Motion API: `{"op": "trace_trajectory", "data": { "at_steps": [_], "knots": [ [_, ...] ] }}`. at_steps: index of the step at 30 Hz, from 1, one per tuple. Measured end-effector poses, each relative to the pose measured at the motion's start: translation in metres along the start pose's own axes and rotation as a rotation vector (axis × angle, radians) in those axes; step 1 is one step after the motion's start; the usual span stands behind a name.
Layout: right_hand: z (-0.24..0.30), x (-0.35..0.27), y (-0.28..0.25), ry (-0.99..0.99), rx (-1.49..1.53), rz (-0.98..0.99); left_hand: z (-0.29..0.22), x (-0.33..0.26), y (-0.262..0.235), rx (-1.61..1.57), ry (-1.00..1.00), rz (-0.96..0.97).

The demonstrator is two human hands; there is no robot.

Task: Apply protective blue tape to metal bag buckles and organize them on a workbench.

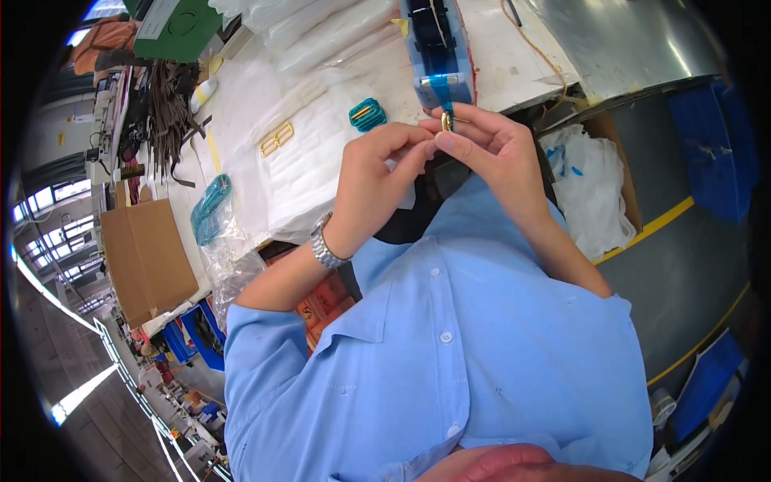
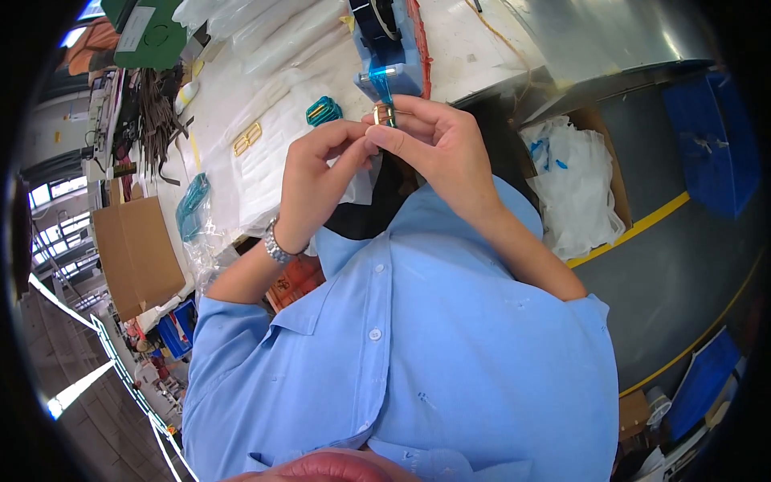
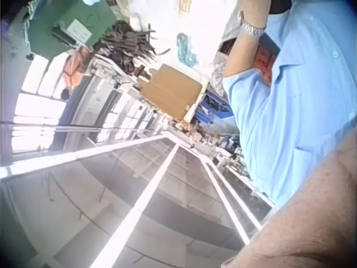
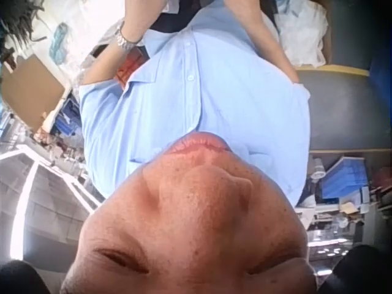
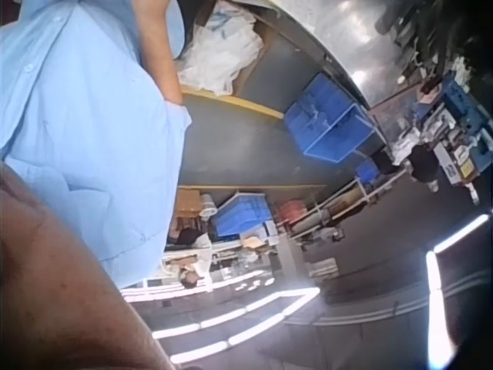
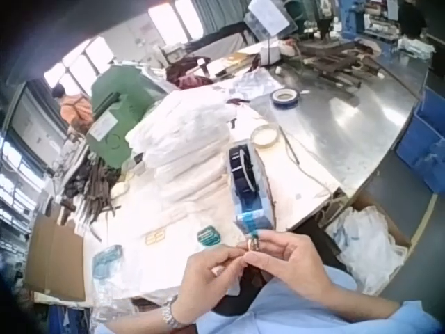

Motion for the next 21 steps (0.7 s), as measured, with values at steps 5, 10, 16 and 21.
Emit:
{"op": "trace_trajectory", "data": {
  "at_steps": [5,10,16,21],
  "knots": [
    [0.002,-0.004,0.006,0.060,-0.050,0.022,-0.060,-0.036,-0.002,0.351,0.737,-0.561],
    [0.007,-0.011,0.005,0.011,-0.101,-0.063,-0.056,-0.039,0.003,0.372,0.782,-0.673],
    [-0.006,-0.031,0.005,0.108,-0.118,-0.056,-0.035,-0.027,-0.003,0.044,0.475,-0.432],
    [-0.015,-0.030,0.006,0.109,-0.024,0.000,-0.025,0.009,-0.009,-0.176,0.181,-0.174]
  ]
}}
Point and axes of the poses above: each hand's wrist, its own x-axis towards the middle knuckle, its own y-axis out of the palm, z = x × y, the point moved 10 cm from there along x, towards the middle knuckle, and after that the axes turned 3 degrees about y, right-handed, at the moved point
